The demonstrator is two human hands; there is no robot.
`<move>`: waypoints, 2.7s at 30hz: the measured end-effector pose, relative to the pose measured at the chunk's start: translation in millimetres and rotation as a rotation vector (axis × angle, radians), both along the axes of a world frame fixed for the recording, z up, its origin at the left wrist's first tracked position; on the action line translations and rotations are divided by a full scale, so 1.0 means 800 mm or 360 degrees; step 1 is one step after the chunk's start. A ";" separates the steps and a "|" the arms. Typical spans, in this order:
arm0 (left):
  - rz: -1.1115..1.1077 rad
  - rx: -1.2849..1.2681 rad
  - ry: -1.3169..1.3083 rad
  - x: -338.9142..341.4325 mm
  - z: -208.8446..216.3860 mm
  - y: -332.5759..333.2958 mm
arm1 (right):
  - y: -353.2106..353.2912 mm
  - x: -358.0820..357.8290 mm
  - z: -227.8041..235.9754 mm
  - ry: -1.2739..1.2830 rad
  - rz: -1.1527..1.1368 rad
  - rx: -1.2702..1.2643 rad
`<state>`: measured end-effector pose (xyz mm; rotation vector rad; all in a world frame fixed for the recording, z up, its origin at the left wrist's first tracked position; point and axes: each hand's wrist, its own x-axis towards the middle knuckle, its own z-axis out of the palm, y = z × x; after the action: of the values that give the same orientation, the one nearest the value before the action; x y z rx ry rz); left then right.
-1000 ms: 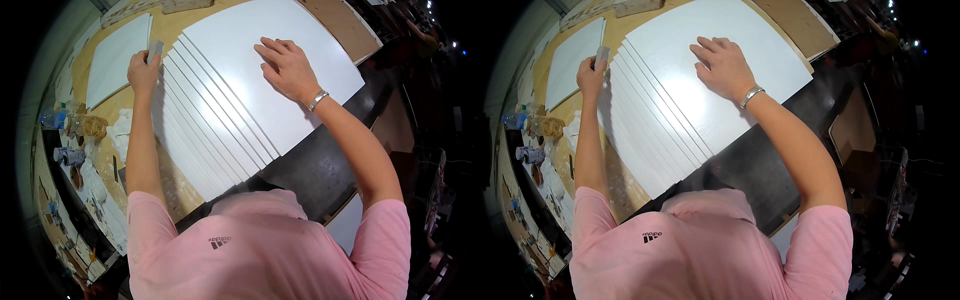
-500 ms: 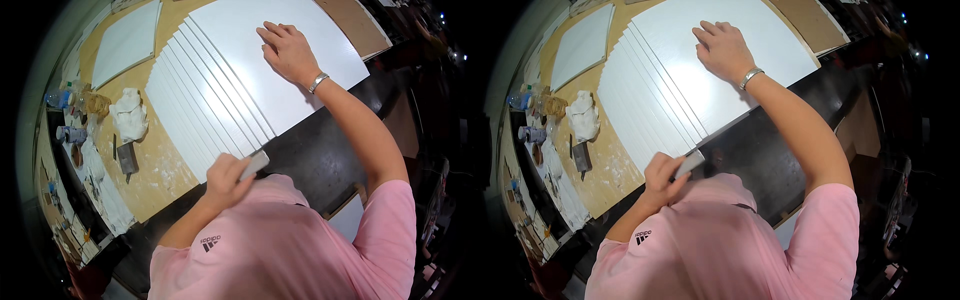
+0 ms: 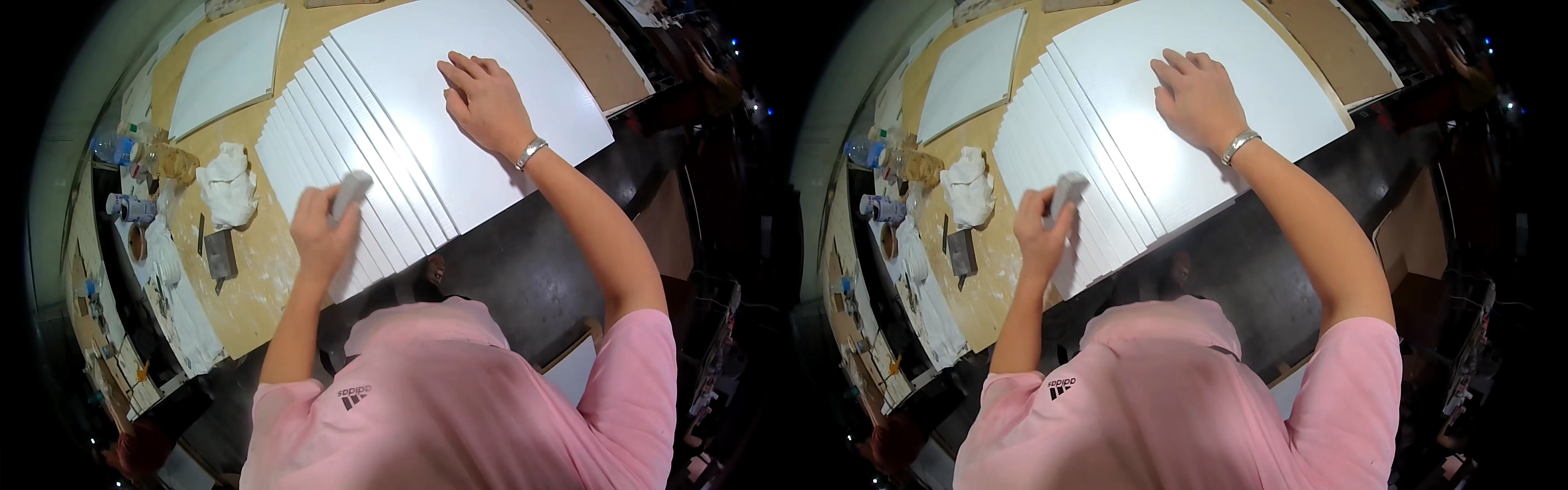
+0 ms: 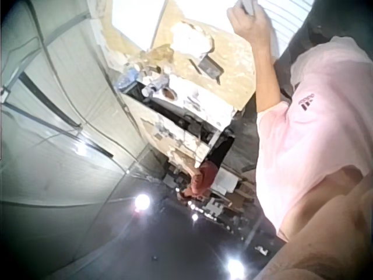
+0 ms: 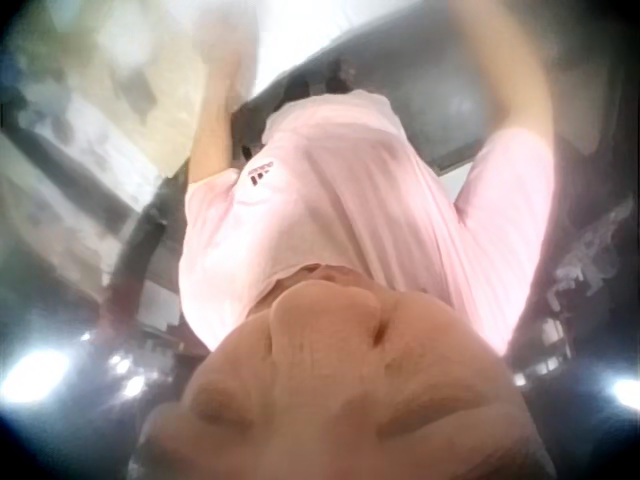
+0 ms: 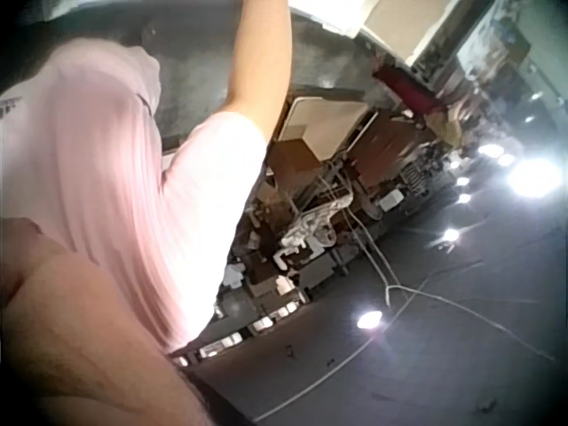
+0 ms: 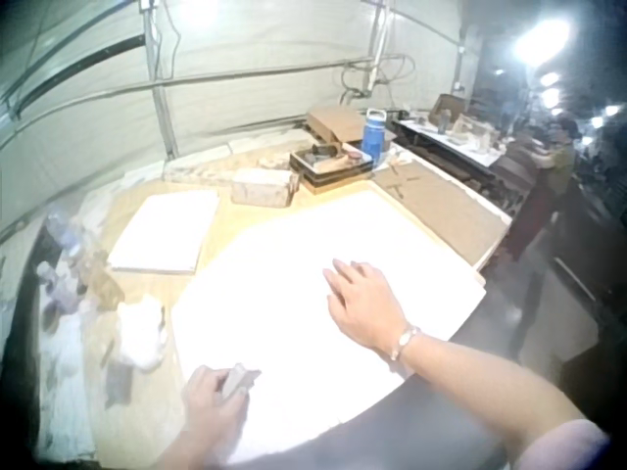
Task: The person aligns a stack of white slats on a workbench and uses a sanding block to smooth the edges. They then apply a white substance to the slats using a small tool and wipe the surface with a cloth.
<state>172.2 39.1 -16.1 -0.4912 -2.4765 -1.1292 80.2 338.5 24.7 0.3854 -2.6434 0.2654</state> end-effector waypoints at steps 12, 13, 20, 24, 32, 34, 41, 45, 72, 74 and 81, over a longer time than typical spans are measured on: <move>0.0535 -0.0401 -0.0070 -0.317 -0.018 -0.074 | -0.006 0.001 0.013 -0.0114 -0.0005 -0.0101; 0.0550 -0.0373 -0.0081 -0.323 -0.019 -0.077 | -0.006 0.001 0.014 -0.0117 0.0002 -0.0102; 0.0459 -0.0348 -0.0061 -0.293 -0.014 -0.076 | -0.002 -0.001 0.010 -0.0056 -0.0013 -0.0102; 0.0491 -0.0372 -0.0041 -0.264 0.009 -0.078 | -0.003 0.002 0.011 -0.0059 0.0002 -0.0081; 0.0123 0.0025 -0.0106 -0.095 -0.005 -0.024 | 0.001 -0.004 -0.003 0.0076 0.0020 -0.0007; -0.0046 0.0090 -0.0120 -0.021 0.004 -0.008 | 0.006 -0.003 -0.002 0.0113 0.0017 0.0019; -0.0562 0.0029 -0.0192 0.139 0.029 0.009 | 0.003 -0.005 -0.008 0.0147 0.0051 0.0038; -0.0341 0.0097 -0.0179 0.126 0.037 -0.001 | 0.002 -0.006 -0.010 0.0129 0.0026 0.0065; 0.0415 0.0026 -0.0098 -0.309 -0.029 -0.110 | -0.016 0.001 0.024 -0.0232 -0.0135 -0.0228; 0.0365 0.0095 -0.0117 -0.295 -0.025 -0.115 | -0.016 0.002 0.025 -0.0239 -0.0139 -0.0223; 0.0123 0.0414 -0.0128 -0.246 -0.058 -0.105 | -0.017 0.000 0.022 -0.0227 -0.0135 -0.0206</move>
<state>-24.4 -45.0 -62.8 -0.2773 -2.3440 -1.4378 80.0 325.2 42.6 0.2190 -2.7544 0.4491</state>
